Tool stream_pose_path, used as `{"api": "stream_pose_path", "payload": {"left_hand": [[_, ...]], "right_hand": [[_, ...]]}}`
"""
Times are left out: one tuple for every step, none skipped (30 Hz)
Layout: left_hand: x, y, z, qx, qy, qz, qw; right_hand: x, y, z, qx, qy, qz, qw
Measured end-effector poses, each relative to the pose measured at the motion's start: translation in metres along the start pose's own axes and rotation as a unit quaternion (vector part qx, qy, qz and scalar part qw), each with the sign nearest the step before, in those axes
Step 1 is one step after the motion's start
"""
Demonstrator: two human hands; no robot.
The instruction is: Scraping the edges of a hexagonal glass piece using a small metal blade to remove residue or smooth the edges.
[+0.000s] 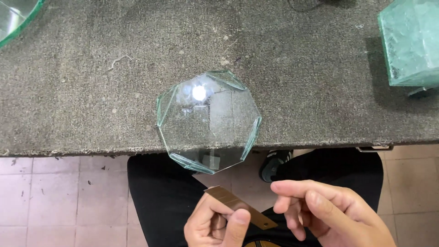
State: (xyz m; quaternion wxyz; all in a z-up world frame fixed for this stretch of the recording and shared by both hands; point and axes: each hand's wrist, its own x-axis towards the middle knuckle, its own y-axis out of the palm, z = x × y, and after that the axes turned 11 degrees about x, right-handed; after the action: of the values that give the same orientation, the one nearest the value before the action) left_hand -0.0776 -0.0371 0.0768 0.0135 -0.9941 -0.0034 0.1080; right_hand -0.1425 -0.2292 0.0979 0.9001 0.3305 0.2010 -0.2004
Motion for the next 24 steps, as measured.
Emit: {"api": "stream_pose_path", "payload": {"left_hand": [[0.001,-0.002,-0.001,-0.006,0.003,0.002,1.0],[0.001,-0.004,-0.002,-0.006,0.002,0.002,1.0],[0.001,-0.005,-0.003,-0.002,0.005,0.008,1.0],[0.001,-0.006,-0.004,0.002,0.007,0.014,1.0],[0.002,-0.007,-0.003,0.001,0.006,0.013,1.0],[0.002,-0.009,-0.003,0.014,0.008,0.011,1.0],[0.002,-0.01,-0.002,0.027,0.009,0.009,1.0],[0.002,-0.011,0.001,0.026,0.009,0.009,1.0],[0.002,-0.011,0.003,0.022,0.019,0.003,1.0],[0.002,-0.012,0.006,0.019,0.029,-0.003,0.999],[0.0,-0.012,0.005,0.018,0.028,-0.003,0.999],[0.001,-0.013,0.002,0.044,0.023,-0.009,0.999],[0.002,-0.014,0.0,0.07,0.018,-0.015,0.997],[0.003,-0.013,-0.002,0.072,0.022,-0.019,0.997],[0.004,-0.013,-0.004,0.06,0.017,-0.019,0.998],[0.004,-0.014,-0.006,0.049,0.012,-0.02,0.999],[0.008,-0.016,-0.007,0.052,0.015,-0.024,0.998],[0.011,-0.017,-0.008,0.047,0.039,0.001,0.998],[0.014,-0.017,-0.008,0.042,0.062,0.027,0.997],[0.015,-0.017,-0.009,0.042,0.063,0.025,0.997],[0.017,-0.016,-0.01,0.023,0.064,0.045,0.997],[0.02,-0.016,-0.011,0.004,0.066,0.065,0.996],[0.021,-0.017,-0.013,0.005,0.067,0.063,0.996],[0.023,-0.017,-0.015,0.029,0.075,0.066,0.995]], "right_hand": [[-0.001,0.003,0.0,0.009,0.018,-0.018,1.0],[0.0,0.003,0.0,0.008,0.018,-0.018,1.0],[0.0,0.004,-0.001,0.015,0.017,-0.014,1.0],[0.001,0.005,-0.002,0.022,0.016,-0.01,1.0],[0.0,0.003,-0.004,0.021,0.017,-0.01,1.0],[0.0,0.001,-0.005,0.019,0.032,-0.02,0.999],[-0.001,-0.001,-0.007,0.018,0.047,-0.03,0.998],[0.0,-0.004,-0.009,0.017,0.048,-0.031,0.998],[0.0,-0.007,-0.012,0.001,0.04,-0.02,0.999],[0.001,-0.011,-0.015,-0.016,0.031,-0.01,0.999],[0.002,-0.003,-0.009,-0.016,0.032,-0.01,0.999],[0.006,0.005,-0.004,-0.048,-0.012,0.06,0.997],[0.009,0.014,0.001,-0.078,-0.055,0.131,0.987],[0.008,0.017,0.001,-0.076,-0.056,0.136,0.986],[0.006,0.021,-0.001,-0.154,-0.089,0.123,0.976],[0.004,0.025,-0.002,-0.23,-0.121,0.108,0.96],[0.006,0.034,-0.006,-0.227,-0.121,0.114,0.96],[0.006,0.042,-0.01,-0.312,-0.155,0.095,0.932],[0.007,0.049,-0.014,-0.394,-0.188,0.075,0.896],[0.008,0.054,-0.017,-0.394,-0.188,0.077,0.896],[0.008,0.059,-0.019,-0.4,-0.219,0.055,0.888],[0.01,0.064,-0.023,-0.405,-0.251,0.032,0.879],[0.011,0.074,-0.02,-0.404,-0.251,0.034,0.879],[0.014,0.084,-0.017,-0.418,-0.288,0.009,0.861]]}}
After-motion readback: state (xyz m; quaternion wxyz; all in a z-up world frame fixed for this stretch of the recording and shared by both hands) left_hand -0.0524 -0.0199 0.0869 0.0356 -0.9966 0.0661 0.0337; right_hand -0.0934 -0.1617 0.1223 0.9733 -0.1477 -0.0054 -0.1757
